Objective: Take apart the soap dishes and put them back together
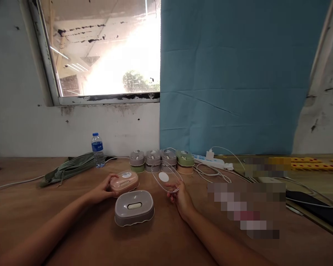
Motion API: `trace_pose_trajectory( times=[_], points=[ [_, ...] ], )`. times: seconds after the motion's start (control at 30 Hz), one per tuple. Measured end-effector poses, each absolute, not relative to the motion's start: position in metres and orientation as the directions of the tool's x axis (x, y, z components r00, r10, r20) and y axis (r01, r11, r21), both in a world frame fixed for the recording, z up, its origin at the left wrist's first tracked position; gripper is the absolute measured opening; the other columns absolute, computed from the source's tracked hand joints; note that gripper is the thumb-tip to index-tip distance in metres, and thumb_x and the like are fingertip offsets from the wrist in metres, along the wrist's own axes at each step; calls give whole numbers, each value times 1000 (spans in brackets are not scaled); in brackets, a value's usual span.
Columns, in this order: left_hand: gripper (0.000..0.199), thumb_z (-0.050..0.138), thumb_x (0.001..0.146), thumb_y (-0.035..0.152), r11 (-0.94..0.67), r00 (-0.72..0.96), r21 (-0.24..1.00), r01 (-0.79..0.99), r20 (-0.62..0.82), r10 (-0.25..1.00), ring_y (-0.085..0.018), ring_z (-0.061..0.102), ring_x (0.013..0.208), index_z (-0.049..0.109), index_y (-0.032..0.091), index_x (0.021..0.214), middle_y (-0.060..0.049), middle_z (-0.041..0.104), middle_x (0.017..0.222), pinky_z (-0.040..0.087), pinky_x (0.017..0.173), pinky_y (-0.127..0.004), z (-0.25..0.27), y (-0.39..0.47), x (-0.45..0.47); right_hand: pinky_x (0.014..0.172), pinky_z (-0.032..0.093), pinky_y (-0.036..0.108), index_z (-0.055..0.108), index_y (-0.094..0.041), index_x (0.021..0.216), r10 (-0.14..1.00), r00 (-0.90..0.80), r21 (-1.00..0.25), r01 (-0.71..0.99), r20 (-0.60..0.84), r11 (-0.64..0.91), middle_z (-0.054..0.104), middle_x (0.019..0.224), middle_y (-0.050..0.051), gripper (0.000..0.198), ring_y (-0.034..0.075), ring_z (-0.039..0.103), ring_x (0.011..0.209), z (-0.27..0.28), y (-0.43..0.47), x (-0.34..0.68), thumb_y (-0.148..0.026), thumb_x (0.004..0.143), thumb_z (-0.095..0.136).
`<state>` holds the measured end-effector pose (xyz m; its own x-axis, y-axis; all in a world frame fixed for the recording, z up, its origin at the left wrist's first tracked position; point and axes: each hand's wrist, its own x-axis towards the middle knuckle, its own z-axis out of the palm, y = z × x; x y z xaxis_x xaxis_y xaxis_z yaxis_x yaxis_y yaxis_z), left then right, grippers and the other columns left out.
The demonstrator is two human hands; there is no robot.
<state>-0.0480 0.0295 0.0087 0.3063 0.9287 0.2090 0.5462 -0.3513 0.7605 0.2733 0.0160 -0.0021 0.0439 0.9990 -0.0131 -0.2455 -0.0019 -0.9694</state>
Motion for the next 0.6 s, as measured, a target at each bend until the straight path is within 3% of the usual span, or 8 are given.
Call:
trace_pose_trajectory(
  times=[0.23,0.43,0.5,0.6],
  points=[
    [73,73,53,34,-290,421,878,381,114,900,-23,53,94,37,21,116,-8,54,106,41,82,-36,15,63,-9,36,26,20,61,-17,66,999,47,-972,-236,-5,7,46,42,-2,46,9,40,36,1,12,273,-49,78,31],
    [45,52,72,44,-271,166,921,281,231,959,-27,39,116,49,18,109,-11,48,118,29,97,-40,33,30,-4,36,26,20,61,-18,64,999,49,-974,-225,-13,-2,46,42,-2,46,9,40,35,1,13,273,-49,77,30],
    [43,55,71,42,-365,316,860,356,257,913,-26,41,114,52,21,108,-8,49,117,29,98,-41,41,2,-11,36,26,20,61,-18,63,999,40,-975,-223,-14,-4,46,41,-2,47,9,39,35,-1,15,273,-50,77,30],
    [51,68,61,38,-576,629,671,467,205,750,-29,33,121,56,27,109,-5,43,128,24,101,-43,44,-33,-14,37,27,20,61,-17,59,999,35,-975,-224,-12,-4,46,42,-2,43,8,39,36,-3,18,273,-47,75,34]
  ],
)
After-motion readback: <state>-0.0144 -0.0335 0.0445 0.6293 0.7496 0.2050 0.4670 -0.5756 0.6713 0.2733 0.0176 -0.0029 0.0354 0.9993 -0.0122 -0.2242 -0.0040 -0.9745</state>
